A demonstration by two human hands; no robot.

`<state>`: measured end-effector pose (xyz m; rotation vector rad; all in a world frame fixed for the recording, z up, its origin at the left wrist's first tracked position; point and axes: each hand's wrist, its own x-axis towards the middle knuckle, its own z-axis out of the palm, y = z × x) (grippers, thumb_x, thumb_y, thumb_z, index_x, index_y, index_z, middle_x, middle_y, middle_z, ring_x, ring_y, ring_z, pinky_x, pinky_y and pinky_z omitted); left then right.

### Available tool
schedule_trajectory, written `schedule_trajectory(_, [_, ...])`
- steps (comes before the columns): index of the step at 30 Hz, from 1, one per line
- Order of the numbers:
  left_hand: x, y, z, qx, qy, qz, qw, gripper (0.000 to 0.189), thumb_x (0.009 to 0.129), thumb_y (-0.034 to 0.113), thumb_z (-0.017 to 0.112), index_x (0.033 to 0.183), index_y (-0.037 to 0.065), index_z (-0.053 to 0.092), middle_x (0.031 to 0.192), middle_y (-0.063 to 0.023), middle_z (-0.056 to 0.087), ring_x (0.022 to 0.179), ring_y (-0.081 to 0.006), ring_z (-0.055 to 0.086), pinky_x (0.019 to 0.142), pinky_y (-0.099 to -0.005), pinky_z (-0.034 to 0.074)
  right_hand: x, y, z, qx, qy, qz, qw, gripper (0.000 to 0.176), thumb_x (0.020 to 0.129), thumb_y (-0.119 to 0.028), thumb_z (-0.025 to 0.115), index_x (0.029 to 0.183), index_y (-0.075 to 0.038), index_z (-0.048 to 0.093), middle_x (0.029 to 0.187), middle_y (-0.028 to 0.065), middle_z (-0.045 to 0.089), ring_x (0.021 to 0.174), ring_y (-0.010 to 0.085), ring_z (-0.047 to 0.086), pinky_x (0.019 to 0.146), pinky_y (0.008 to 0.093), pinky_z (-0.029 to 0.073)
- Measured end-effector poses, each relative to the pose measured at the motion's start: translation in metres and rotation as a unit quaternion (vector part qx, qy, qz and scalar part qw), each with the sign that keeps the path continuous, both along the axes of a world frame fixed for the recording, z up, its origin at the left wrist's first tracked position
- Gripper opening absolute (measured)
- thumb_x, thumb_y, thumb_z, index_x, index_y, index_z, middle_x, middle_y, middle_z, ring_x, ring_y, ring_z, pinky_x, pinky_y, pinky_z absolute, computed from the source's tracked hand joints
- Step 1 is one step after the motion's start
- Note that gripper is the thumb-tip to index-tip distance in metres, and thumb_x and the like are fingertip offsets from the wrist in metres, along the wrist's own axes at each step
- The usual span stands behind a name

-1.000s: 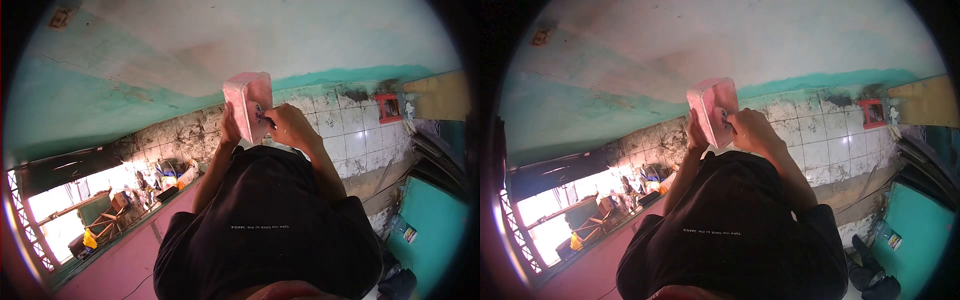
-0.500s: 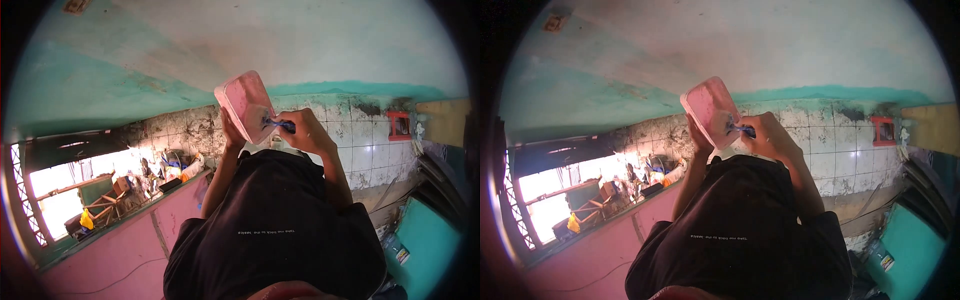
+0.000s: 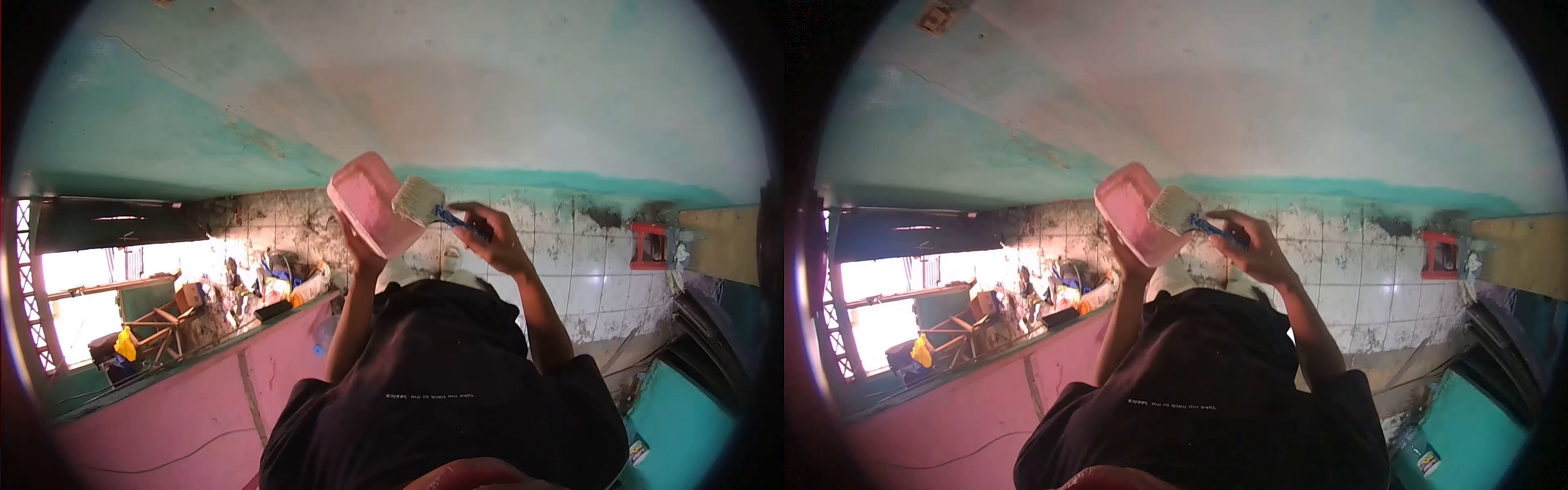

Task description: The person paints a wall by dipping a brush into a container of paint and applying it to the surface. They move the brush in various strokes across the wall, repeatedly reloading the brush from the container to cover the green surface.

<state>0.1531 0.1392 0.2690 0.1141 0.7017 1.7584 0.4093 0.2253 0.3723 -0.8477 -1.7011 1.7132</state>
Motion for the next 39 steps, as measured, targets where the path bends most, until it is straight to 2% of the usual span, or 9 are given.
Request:
schedule_trajectory(2, [-0.003, -0.002, 0.001, 0.009, -0.009, 0.017, 1.0, 0.072, 0.099, 0.062, 0.04, 0.152, 0.014, 0.031, 0.145, -0.0083, 0.044, 0.133, -0.0309, 0.045, 0.11, -0.054, 0.04, 0.0, -0.002, -0.007, -0.091, 0.022, -0.008, 0.996, 0.031, 0.097, -0.016, 0.064, 0.122, 0.002, 0.062, 0.073, -0.0046, 0.05, 0.059, 0.0029, 0.045, 0.052, 0.022, 0.038])
schedule_trajectory(3, [-0.005, -0.006, -0.024, 0.013, 0.325, 0.057, 0.944, 0.069, 0.1, 0.061, 0.038, 0.152, 0.015, 0.031, 0.145, -0.0078, 0.044, 0.133, -0.0298, 0.045, 0.11, -0.0525, 0.039, -0.002, 0.0, -0.006, -0.132, 0.04, -0.012, 0.99, 0.031, 0.098, -0.016, 0.064, 0.123, 0.002, 0.061, 0.073, -0.0044, 0.05, 0.058, 0.0031, 0.046, 0.051, 0.0221, 0.038])
schedule_trajectory(6, [-0.018, 0.005, -0.007, 0.033, 0.014, -0.009, 0.999, 0.069, 0.101, 0.062, 0.033, 0.154, 0.016, 0.029, 0.148, -0.0077, 0.041, 0.136, -0.0285, 0.042, 0.113, -0.0501, 0.036, -0.015, 0.003, 0.0, -0.11, 0.091, -0.067, 0.988, 0.032, 0.1, -0.012, 0.058, 0.127, 0.004, 0.056, 0.077, 0.0025, 0.057, 0.052, 0.0066, 0.049, 0.046, 0.023, 0.036])
schedule_trajectory(17, [-0.119, 0.01, -0.008, 0.055, -0.017, -0.011, 0.998, 0.074, 0.098, 0.065, 0.04, 0.154, 0.019, 0.028, 0.149, -0.0085, 0.04, 0.136, -0.0323, 0.042, 0.112, -0.0542, 0.036, -0.103, 0.052, 0.054, 0.097, 0.053, -0.206, 0.972, 0.042, 0.104, -0.016, 0.054, 0.145, -0.012, 0.051, 0.082, -0.0022, 0.048, 0.057, 0.0023, 0.036, 0.05, 0.0212, 0.032])
schedule_trajectory(23, [-0.163, -0.006, -0.013, 0.077, -0.006, -0.049, 0.996, 0.071, 0.101, 0.058, 0.039, 0.156, 0.016, 0.025, 0.154, -0.0091, 0.035, 0.141, -0.0312, 0.037, 0.115, -0.0509, 0.032, -0.154, 0.086, 0.148, 0.507, -0.086, -0.32, 0.796, 0.041, 0.095, -0.004, 0.059, 0.136, -0.007, 0.057, 0.071, 0.0114, 0.048, 0.057, 0.0209, 0.043, 0.055, 0.0318, 0.039])
schedule_trajectory(28, [-0.197, -0.006, -0.019, 0.015, 0.055, -0.041, 0.998, 0.072, 0.101, 0.057, 0.039, 0.157, 0.015, 0.022, 0.157, -0.0074, 0.032, 0.142, -0.0297, 0.036, 0.116, -0.0484, 0.031, -0.188, 0.087, 0.234, 0.558, -0.097, -0.418, 0.71, 0.044, 0.092, -0.001, 0.059, 0.135, -0.007, 0.057, 0.076, 0.014, 0.054, 0.061, 0.0263, 0.054, 0.057, 0.0397, 0.045])
schedule_trajectory(31, [-0.216, 0.0, -0.032, -0.007, 0.062, -0.048, 0.997, 0.073, 0.102, 0.056, 0.04, 0.158, 0.015, 0.019, 0.16, -0.0052, 0.027, 0.144, -0.0278, 0.032, 0.117, -0.0464, 0.029, -0.206, 0.112, 0.192, 0.584, -0.174, -0.441, 0.659, 0.043, 0.091, -0.002, 0.059, 0.133, -0.006, 0.056, 0.08, 0.0157, 0.057, 0.063, 0.0331, 0.059, 0.057, 0.0439, 0.048])
schedule_trajectory(35, [-0.231, 0.003, -0.042, 0.041, 0.109, -0.072, 0.991, 0.076, 0.101, 0.058, 0.04, 0.159, 0.015, 0.017, 0.163, -0.0029, 0.019, 0.148, -0.0246, 0.025, 0.118, -0.0432, 0.027, -0.228, 0.109, 0.084, 0.415, -0.335, -0.411, 0.74, 0.038, 0.086, -0.007, 0.061, 0.124, -0.005, 0.061, 0.087, 0.0195, 0.063, 0.08, 0.0389, 0.066, 0.071, 0.0465, 0.057])
schedule_trajectory(39, [-0.233, -0.002, -0.052, -0.017, 0.024, -0.118, 0.993, 0.075, 0.102, 0.056, 0.038, 0.16, 0.015, 0.012, 0.165, -0.0029, 0.014, 0.15, -0.0235, 0.02, 0.12, -0.0437, 0.022, -0.194, 0.106, 0.1, 0.312, -0.45, -0.29, 0.785, 0.027, 0.082, -0.013, 0.061, 0.105, -0.007, 0.072, 0.102, 0.0269, 0.067, 0.094, 0.0424, 0.066, 0.085, 0.0506, 0.055])
